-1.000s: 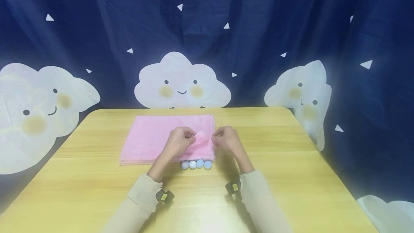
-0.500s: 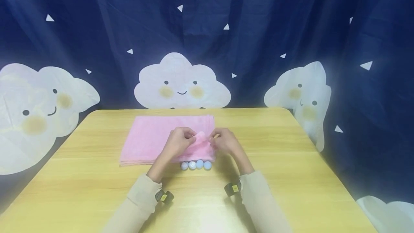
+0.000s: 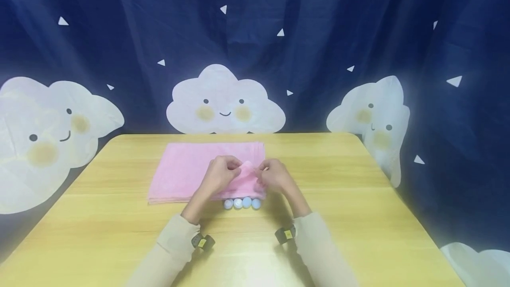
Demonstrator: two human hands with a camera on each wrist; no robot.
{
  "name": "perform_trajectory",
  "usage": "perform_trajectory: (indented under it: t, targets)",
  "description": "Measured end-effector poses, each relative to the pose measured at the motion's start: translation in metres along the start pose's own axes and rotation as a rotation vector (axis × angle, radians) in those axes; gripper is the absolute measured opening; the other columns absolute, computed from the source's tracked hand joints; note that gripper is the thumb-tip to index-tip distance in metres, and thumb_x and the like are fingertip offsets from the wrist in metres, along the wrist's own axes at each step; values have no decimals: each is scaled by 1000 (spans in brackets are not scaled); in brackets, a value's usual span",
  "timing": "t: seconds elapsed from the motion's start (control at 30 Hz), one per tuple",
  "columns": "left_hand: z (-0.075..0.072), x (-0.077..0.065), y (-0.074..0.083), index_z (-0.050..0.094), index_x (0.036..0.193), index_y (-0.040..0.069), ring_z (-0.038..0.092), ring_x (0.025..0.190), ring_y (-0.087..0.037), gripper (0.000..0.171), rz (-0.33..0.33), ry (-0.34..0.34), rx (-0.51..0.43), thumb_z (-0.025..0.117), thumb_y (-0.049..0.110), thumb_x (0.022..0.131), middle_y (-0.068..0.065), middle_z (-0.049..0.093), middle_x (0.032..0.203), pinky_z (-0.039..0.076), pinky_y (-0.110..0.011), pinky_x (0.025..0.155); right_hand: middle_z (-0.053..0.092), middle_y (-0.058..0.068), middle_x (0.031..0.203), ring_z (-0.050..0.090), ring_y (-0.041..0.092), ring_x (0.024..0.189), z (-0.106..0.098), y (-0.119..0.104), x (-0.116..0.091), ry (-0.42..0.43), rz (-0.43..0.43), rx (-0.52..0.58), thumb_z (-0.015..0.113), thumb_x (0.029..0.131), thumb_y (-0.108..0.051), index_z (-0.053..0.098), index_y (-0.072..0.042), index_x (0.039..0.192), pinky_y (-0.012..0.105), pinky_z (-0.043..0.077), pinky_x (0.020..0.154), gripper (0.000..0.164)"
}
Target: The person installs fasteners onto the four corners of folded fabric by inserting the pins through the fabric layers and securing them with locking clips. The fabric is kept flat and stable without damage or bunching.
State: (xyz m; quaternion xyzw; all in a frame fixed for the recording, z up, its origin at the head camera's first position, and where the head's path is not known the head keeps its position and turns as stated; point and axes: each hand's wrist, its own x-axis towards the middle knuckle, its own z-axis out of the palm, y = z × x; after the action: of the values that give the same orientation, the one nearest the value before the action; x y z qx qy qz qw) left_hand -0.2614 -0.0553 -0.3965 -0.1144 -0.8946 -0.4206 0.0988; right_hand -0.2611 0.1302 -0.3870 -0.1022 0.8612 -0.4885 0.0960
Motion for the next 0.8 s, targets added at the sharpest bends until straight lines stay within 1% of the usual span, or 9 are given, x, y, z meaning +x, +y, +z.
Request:
perform_trajectory:
  t: [0.07,0.17,0.23,0.37,0.5,0.67,0.8]
  targets:
    - [1,0,0,74,88,7,62,71,-15,11,-2,-2,-3,71,0,80,0,69,75,54,-36,71,66,17,74,63,23,63,0,0,-1,-23,5,-5,62,91,-4,66,9,95,41,57,62,13]
    - [1,0,0,74,89,7,63,72,-14,12,1,-7,-3,70,0,80,-1,70,76,54,-36,72,66,16,75,63,22,63,3,0,-1,-45,-21,-7,62,90,-3,67,8,97,37,57,59,14]
    - [1,0,0,74,89,7,64,73,-14,12,4,-15,-3,71,0,80,-3,71,78,54,-36,73,67,15,74,63,23,63,5,1,0,-46,-41,-7,62,89,-2,68,8,96,37,57,58,14]
    - [1,0,1,74,89,7,64,73,-13,12,1,-32,-11,72,0,79,-4,72,79,54,-36,73,68,16,73,64,25,62,10,1,0,-31,-55,2,60,88,0,68,8,94,37,57,56,12]
    - [1,-1,2,75,87,8,65,73,-13,12,3,-36,-13,73,1,78,-4,72,79,54,-37,73,68,17,73,64,27,60,13,3,1,-14,-45,11,60,88,1,67,8,92,35,56,54,11]
    - [0,0,3,75,88,9,66,74,-13,12,11,-43,-11,75,1,78,-1,72,79,54,-37,74,69,18,73,64,25,59,14,4,2,0,-40,10,61,88,0,68,8,90,34,56,53,11]
    - [0,0,3,76,88,10,66,75,-13,14,14,-55,-14,76,1,78,-1,73,79,54,-37,75,68,15,72,63,23,59,16,5,3,20,-34,0,61,87,-1,68,7,89,33,55,54,10]
